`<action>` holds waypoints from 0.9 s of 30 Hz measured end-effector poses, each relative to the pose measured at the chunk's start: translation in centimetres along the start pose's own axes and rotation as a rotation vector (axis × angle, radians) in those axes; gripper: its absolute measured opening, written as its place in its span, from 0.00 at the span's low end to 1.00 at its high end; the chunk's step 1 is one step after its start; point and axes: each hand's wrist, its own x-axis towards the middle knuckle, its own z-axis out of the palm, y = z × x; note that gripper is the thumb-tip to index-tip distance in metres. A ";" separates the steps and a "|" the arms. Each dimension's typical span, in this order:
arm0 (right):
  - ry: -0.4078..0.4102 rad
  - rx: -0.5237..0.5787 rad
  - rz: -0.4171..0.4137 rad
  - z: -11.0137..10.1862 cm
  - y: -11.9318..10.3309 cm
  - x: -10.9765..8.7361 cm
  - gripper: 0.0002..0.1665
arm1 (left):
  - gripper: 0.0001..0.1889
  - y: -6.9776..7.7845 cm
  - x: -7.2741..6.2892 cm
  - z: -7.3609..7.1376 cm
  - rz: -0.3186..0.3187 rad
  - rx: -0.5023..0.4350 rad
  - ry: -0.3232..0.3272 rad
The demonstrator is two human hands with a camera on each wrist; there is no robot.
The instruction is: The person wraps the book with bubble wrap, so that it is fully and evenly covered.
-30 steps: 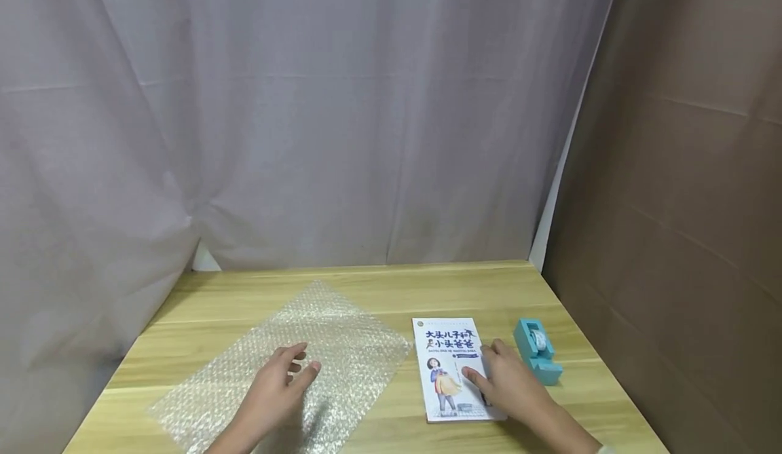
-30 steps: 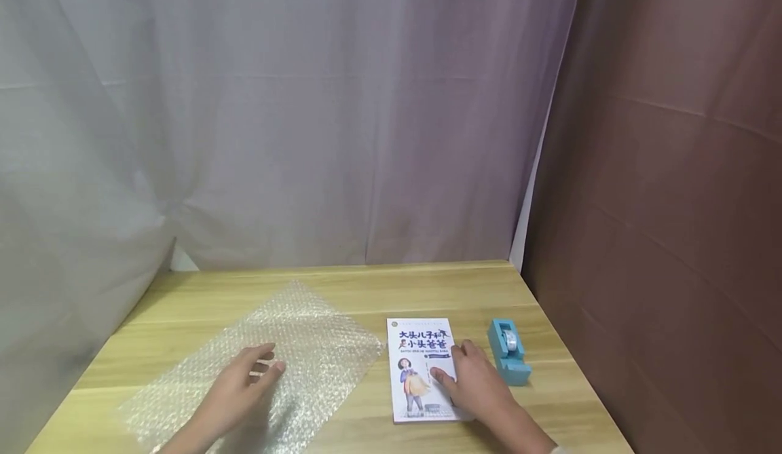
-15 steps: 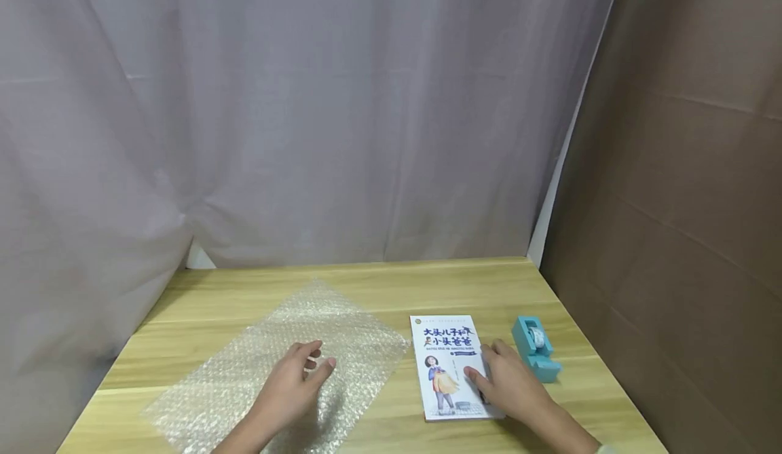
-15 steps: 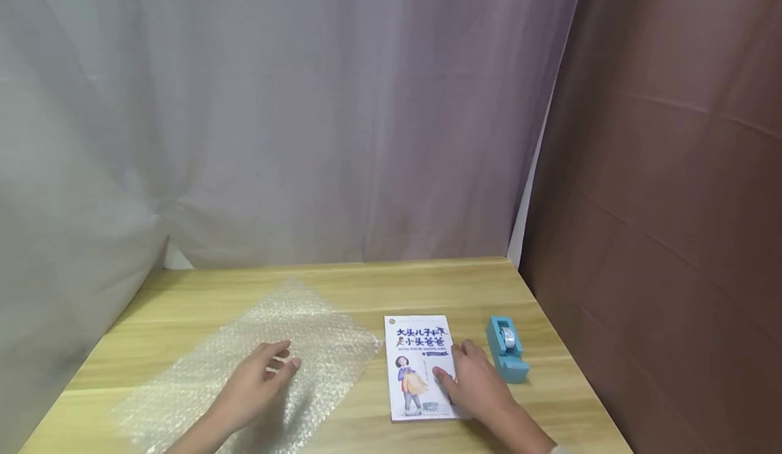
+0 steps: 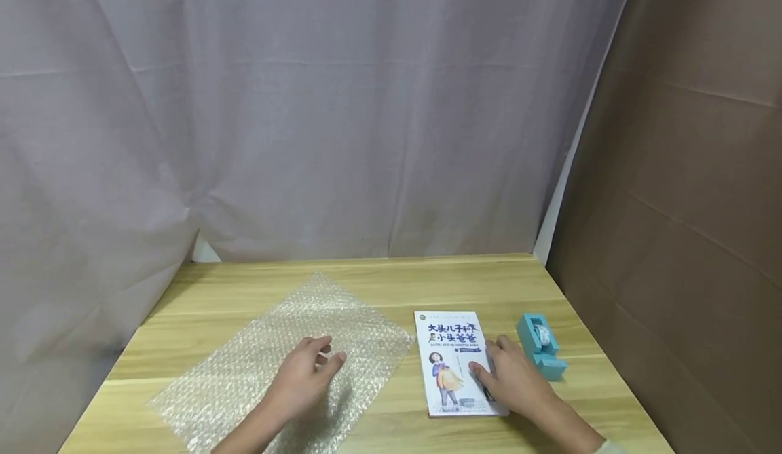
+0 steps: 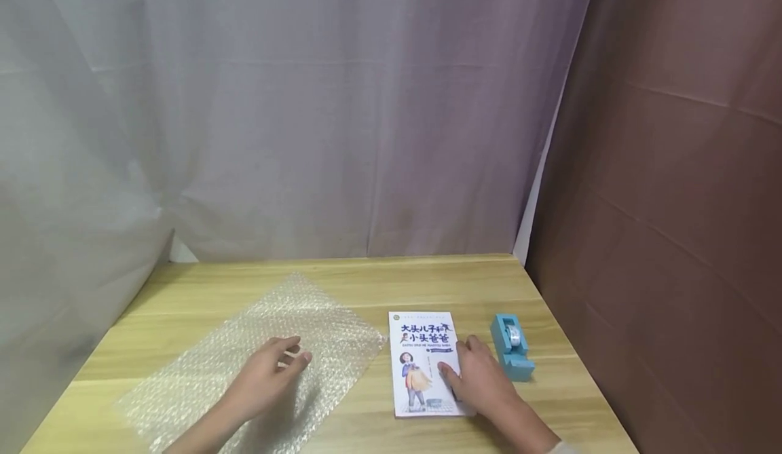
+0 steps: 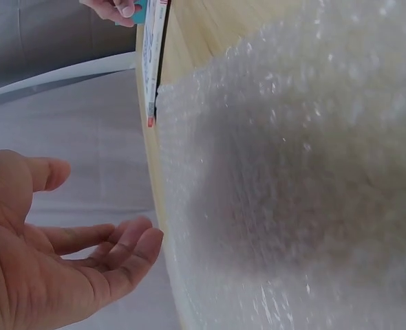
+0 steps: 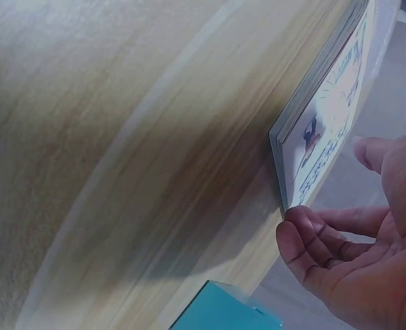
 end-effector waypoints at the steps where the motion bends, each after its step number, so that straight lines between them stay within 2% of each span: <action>1: 0.003 -0.001 -0.001 0.0 0.0 0.0 0.39 | 0.36 0.1 0.1 0.1 0.001 -0.001 -0.002; 14: -0.041 -0.014 0.013 0.0 0.0 0.1 0.39 | 0.38 1.1 0.6 2.0 -0.010 -0.078 -0.044; 27: -0.070 0.013 0.054 0.0 -0.3 0.0 0.37 | 0.42 1.9 0.9 3.3 0.009 -0.070 -0.094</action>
